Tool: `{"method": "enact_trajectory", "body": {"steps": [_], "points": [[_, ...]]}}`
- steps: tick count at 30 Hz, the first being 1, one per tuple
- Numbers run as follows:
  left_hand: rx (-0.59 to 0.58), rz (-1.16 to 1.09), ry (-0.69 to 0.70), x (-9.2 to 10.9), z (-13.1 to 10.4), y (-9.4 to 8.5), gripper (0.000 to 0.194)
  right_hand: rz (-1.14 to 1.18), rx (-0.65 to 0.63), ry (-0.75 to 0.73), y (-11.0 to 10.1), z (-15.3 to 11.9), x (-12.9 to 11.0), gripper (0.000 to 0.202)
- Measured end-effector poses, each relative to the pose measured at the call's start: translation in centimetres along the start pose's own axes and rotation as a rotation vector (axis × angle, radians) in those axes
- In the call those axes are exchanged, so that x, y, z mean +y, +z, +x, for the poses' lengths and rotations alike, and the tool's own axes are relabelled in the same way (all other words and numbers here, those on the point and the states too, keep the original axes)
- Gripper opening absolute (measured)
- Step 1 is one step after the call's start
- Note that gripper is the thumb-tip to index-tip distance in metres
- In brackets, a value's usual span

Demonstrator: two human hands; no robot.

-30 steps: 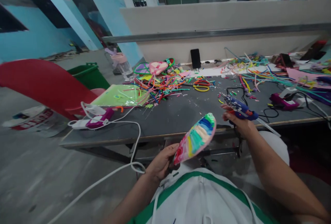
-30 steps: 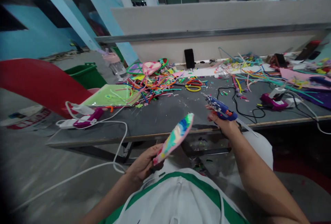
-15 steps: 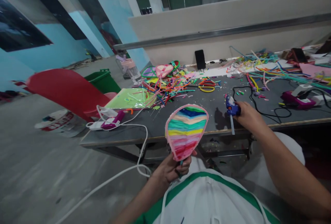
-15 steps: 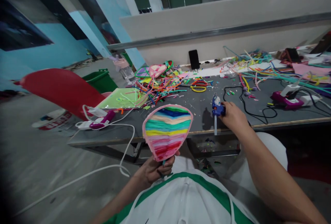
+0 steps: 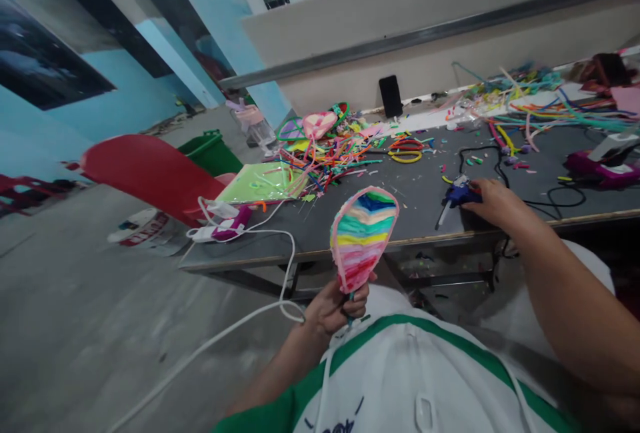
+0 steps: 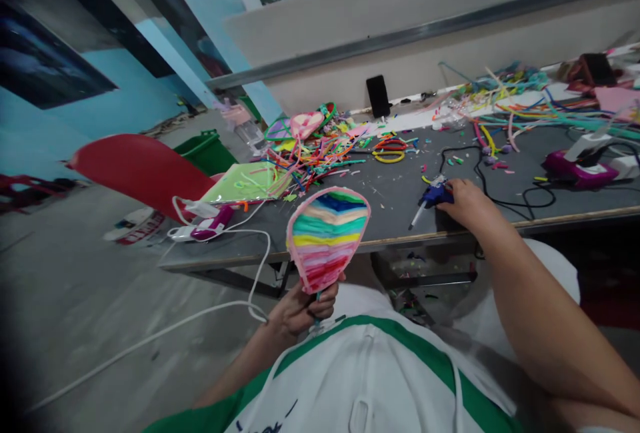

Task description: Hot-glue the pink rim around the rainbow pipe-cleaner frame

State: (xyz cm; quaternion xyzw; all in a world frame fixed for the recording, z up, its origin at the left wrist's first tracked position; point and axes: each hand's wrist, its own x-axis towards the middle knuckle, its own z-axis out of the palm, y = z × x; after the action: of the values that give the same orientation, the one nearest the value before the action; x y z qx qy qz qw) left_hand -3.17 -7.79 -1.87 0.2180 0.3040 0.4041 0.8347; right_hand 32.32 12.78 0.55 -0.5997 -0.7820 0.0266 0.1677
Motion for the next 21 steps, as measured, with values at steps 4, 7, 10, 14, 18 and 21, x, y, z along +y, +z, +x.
{"method": "enact_trajectory", "body": {"steps": [4,7,10,14,18,21], "points": [[-0.008,-0.019,-0.018,0.3,-0.1,0.6,0.034,0.011,0.22,0.038,-3.0,-2.2,-3.4,0.057],[-0.025,-0.023,-0.047,0.5,0.1,1.4,0.028,0.386,0.296,-0.107,-4.4,-3.8,-7.5,0.049],[-0.056,-0.024,-0.07,0.6,0.5,2.4,0.025,0.869,0.121,-0.173,-3.9,-4.3,-11.3,0.048],[-0.089,-0.019,-0.101,0.7,1.2,3.6,0.027,1.377,-0.112,-0.129,-2.2,-3.9,-14.3,0.051],[-0.02,-0.011,-0.119,-0.1,2.1,3.7,0.025,1.529,-0.23,0.026,-1.8,-3.9,-15.2,0.043],[0.071,0.006,-0.087,-1.1,2.3,3.0,0.02,1.559,-0.228,0.085,-1.9,-3.9,-15.2,0.04]]}}
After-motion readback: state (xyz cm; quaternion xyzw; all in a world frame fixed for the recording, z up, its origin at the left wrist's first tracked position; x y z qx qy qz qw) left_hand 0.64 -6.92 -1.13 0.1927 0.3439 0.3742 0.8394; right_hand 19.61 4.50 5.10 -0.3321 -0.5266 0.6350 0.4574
